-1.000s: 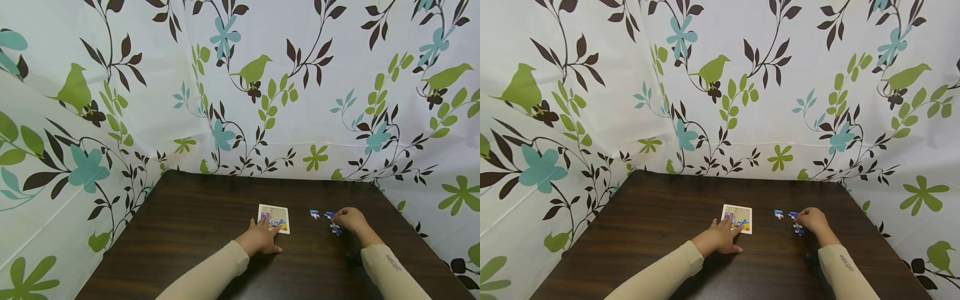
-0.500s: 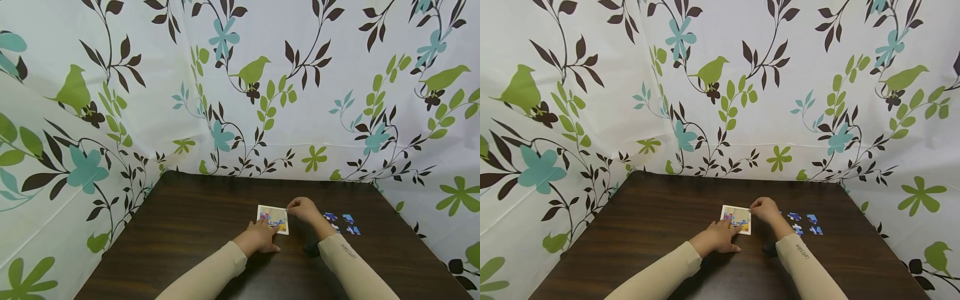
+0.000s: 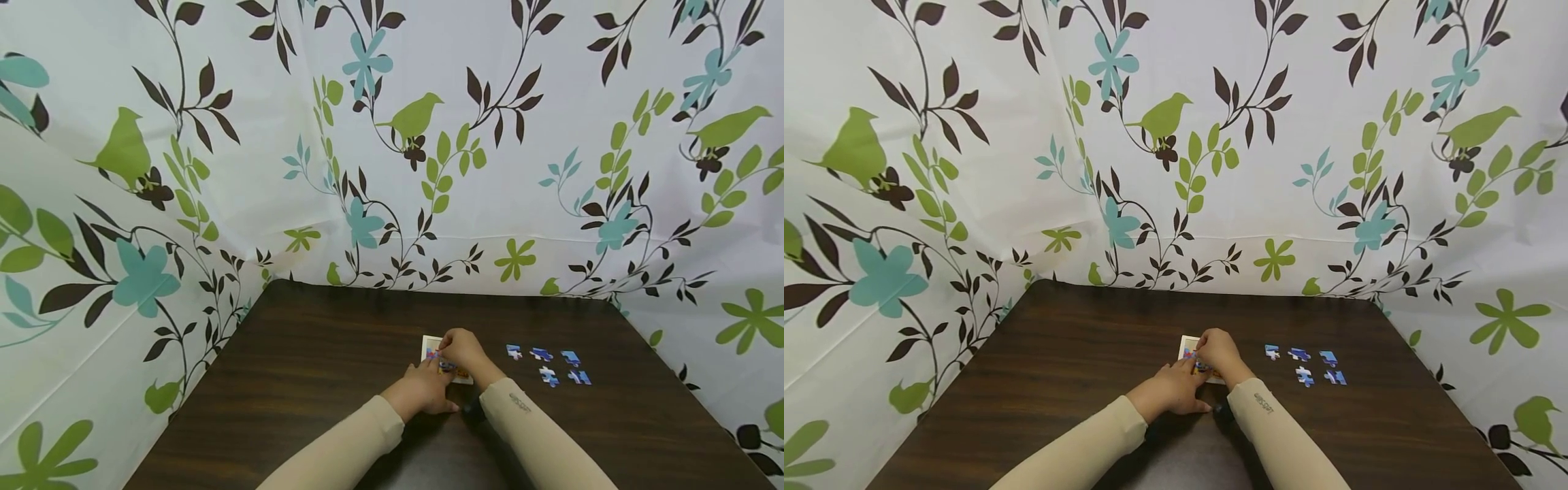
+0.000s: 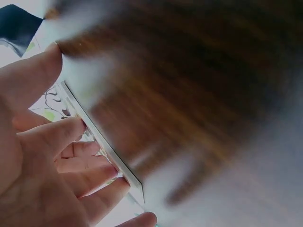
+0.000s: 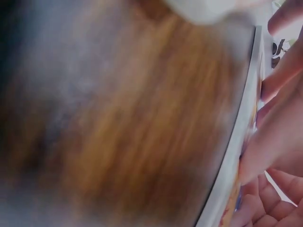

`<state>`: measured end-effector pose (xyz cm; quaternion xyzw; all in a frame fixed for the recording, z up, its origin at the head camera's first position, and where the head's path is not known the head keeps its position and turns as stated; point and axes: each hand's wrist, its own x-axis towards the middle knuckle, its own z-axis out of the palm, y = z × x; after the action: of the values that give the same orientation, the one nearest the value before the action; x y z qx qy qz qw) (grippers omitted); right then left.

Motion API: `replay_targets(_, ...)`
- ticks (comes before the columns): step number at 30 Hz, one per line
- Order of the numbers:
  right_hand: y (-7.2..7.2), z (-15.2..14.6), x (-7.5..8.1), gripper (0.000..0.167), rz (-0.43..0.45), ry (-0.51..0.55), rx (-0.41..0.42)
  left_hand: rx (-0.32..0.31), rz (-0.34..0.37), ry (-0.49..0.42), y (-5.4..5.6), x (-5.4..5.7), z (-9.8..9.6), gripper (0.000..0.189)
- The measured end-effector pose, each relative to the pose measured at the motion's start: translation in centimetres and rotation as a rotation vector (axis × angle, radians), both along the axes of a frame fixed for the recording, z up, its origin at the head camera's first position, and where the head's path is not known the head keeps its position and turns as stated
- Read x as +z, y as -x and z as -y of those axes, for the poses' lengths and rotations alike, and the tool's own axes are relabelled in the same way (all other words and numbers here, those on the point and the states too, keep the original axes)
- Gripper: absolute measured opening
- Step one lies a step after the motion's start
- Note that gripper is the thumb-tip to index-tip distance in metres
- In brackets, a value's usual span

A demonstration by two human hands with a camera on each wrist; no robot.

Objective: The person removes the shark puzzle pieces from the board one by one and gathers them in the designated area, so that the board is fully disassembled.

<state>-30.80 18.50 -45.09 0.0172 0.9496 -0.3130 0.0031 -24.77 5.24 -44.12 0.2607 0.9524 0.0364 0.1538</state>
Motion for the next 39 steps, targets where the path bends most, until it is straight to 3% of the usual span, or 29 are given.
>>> replay_targets(14,0.3,-0.3,-0.3,0.006,0.034,0.028,-0.018,-0.003,-0.015,-0.028,-0.3,0.1,0.5,0.078)
replay_targets(21,0.3,-0.6,-0.2,0.007,0.037,0.035,-0.019,-0.003,-0.042,-0.002,-0.8,0.4,0.7,0.085)
replay_targets(30,0.2,-0.4,-0.3,0.007,0.035,0.010,-0.015,0.003,-0.066,0.052,-1.3,-0.2,1.1,0.082)
replay_targets(39,0.2,0.4,0.0,0.010,0.062,0.007,0.010,-0.020,-0.092,0.086,-1.4,0.1,1.4,0.080)
